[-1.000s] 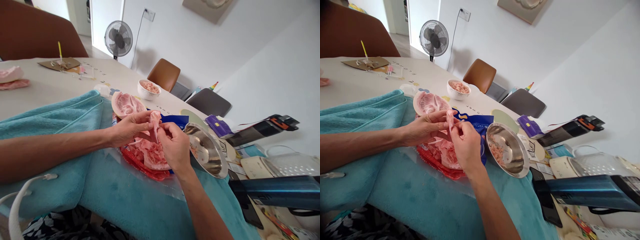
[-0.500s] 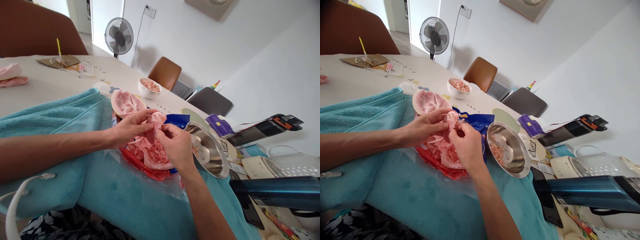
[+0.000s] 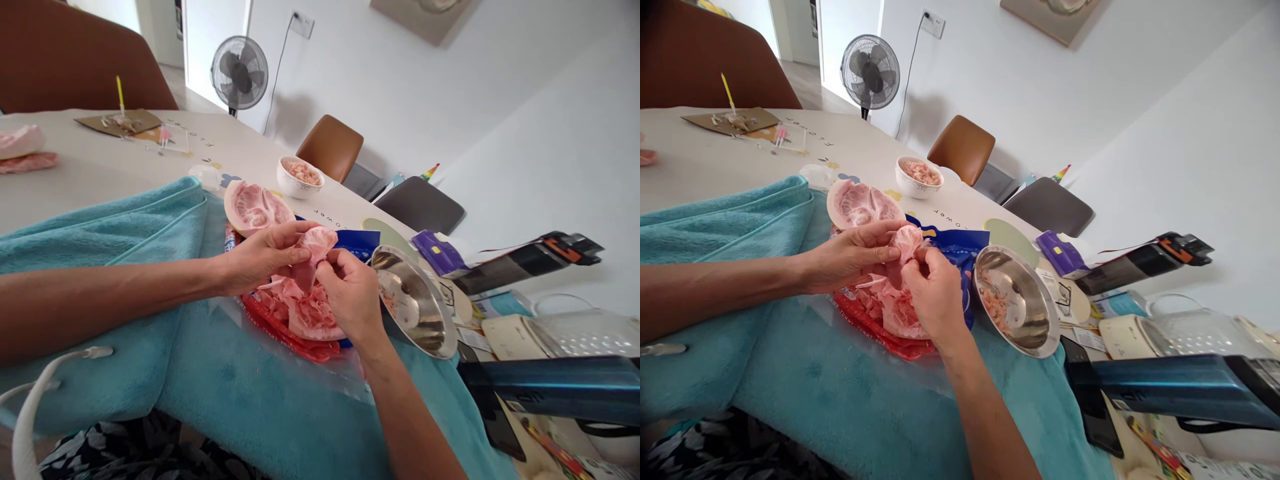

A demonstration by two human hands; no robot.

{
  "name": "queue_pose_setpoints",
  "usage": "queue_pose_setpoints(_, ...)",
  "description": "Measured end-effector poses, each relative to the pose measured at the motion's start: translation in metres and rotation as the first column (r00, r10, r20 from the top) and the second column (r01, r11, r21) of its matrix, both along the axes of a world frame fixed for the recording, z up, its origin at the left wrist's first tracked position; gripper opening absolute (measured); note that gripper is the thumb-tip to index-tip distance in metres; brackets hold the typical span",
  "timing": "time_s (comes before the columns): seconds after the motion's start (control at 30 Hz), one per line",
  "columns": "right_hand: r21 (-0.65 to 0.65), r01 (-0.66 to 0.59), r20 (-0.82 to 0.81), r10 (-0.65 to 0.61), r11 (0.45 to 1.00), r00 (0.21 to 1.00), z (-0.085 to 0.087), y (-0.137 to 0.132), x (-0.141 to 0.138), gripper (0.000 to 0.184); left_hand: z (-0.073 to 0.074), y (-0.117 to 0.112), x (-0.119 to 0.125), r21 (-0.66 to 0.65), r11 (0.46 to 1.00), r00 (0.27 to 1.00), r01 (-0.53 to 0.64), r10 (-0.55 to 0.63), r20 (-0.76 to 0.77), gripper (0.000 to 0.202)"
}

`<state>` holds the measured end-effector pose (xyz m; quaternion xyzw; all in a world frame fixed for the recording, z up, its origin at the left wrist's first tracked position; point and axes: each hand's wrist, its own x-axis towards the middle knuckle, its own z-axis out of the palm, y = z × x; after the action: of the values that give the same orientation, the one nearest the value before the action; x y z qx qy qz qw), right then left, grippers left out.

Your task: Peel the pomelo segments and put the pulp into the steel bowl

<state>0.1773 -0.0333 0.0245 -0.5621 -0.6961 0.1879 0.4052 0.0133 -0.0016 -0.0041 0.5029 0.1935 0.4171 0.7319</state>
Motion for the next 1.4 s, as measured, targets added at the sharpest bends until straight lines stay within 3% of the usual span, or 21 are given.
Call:
queue_pose_setpoints(0.13, -0.111, -0.092, -0.085, 0.083, 0.99, 0.993, 0.009, 0.0, 0.005, 0.016, 0.002, 0.003, -0.002, -0.034, 0.998, 0.999, 0.045, -0.045, 0.006, 0.039)
queue_pose_setpoints(0.43, -0.109, -0.139, -0.08, 0.131, 0.984, 0.988, 0.006, 0.001, 0.006, 0.014, -0.002, 0.0, 0.0, -0.043, 0.998, 0.998, 0.046, -0.044, 0.037, 0.037)
queue_pose_setpoints(0.57, 0.078, -0.072, 0.152, 0.06, 0.994, 0.987, -0.001, -0.004, -0.004, 0.016, 0.001, -0.002, 0.001, -0.008, 0.997, 0.996, -0.073, 0.072, -0.061, 0.036)
queue_pose_setpoints(0.67, 0.248, -0.078, 0.291, 0.003, 0.966, 0.957, -0.006, -0.007, -0.009, 0.016, 0.005, -0.002, 0.0, 0.163, 0.967, 0.954, -0.193, 0.224, -0.2, 0.037)
queue_pose_setpoints(0.77, 0.374, -0.084, 0.343, -0.054, 0.923, 0.938, -0.01, -0.007, -0.011, 0.018, 0.009, -0.002, 0.0, 0.341, 0.896, 0.877, -0.283, 0.386, -0.286, 0.035)
queue_pose_setpoints(0.9, 0.452, -0.105, 0.37, -0.079, 0.886, 0.926, -0.013, -0.007, -0.012, 0.02, 0.009, -0.003, 0.0, 0.387, 0.88, 0.867, -0.275, 0.401, -0.297, 0.024)
queue_pose_setpoints(1.1, 0.443, -0.033, 0.263, -0.095, 0.896, 0.96, -0.018, -0.005, -0.015, 0.015, 0.005, -0.001, 0.002, 0.44, 0.836, 0.838, -0.329, 0.473, -0.272, 0.028)
queue_pose_setpoints(1.3, 0.283, 0.077, 0.018, -0.085, 0.956, 0.996, -0.019, -0.002, -0.018, 0.011, 0.006, -0.001, 0.002, 0.406, 0.852, 0.894, -0.33, 0.42, -0.156, 0.032)
queue_pose_setpoints(1.4, 0.157, 0.112, -0.122, -0.093, 0.981, 0.988, -0.013, -0.003, -0.019, 0.011, 0.007, -0.001, 0.001, 0.338, 0.893, 0.937, -0.299, 0.342, -0.076, 0.036)
